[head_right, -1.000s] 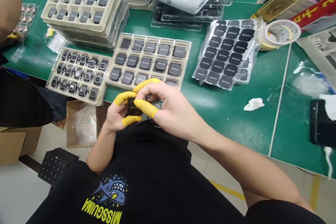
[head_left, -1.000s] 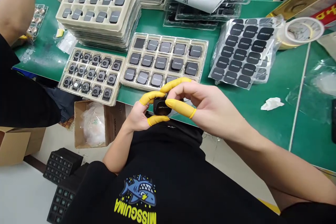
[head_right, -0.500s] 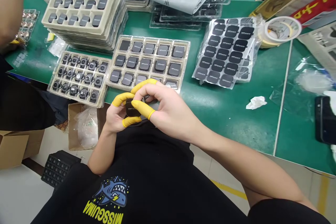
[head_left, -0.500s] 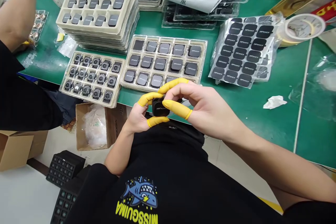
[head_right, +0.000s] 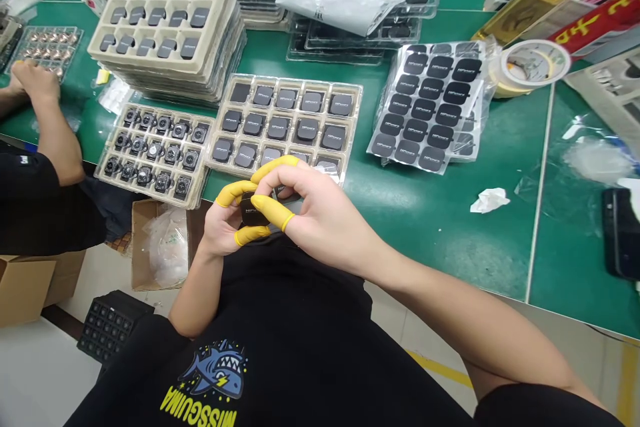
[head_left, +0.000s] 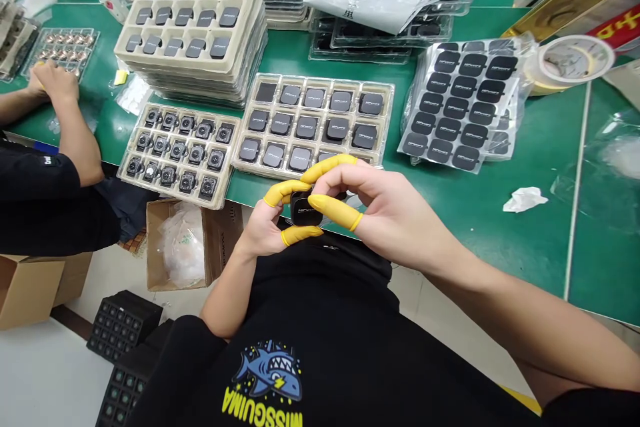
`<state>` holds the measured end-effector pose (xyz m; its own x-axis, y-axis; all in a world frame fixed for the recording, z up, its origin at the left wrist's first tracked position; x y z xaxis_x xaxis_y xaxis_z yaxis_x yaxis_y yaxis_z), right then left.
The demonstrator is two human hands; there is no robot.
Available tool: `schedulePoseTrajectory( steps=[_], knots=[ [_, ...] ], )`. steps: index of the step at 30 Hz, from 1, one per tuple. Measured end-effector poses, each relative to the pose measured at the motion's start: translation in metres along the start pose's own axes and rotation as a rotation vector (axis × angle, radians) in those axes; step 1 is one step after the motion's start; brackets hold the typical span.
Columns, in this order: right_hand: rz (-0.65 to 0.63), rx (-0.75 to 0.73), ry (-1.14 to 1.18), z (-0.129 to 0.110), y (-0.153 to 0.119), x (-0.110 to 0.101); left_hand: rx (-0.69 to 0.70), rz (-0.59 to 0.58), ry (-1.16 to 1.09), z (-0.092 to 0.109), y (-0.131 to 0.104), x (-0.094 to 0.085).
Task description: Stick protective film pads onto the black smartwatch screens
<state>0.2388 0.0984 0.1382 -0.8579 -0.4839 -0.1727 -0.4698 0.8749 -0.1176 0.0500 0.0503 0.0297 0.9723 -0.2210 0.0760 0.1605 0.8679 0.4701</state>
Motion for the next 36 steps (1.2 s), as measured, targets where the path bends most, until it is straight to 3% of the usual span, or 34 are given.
schedulePoseTrajectory(
  steps=[36],
  knots=[
    [0.006, -0.035, -0.071, -0.0003, 0.0002, 0.0035, -0.111, 0.045, -0.035, -0.0068, -0.0068, -0.0044]
  ],
)
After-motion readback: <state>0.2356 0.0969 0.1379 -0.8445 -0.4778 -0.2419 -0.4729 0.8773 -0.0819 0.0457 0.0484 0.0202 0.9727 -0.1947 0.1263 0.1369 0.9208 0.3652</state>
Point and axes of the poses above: each hand's wrist, its own y-axis towards the middle knuckle, its own x-axis out of the palm, z = x × y, the point moved 3 cm from there along y, towards the middle knuckle, and after that the axes turned 11 degrees about x, right-handed, at the moved point
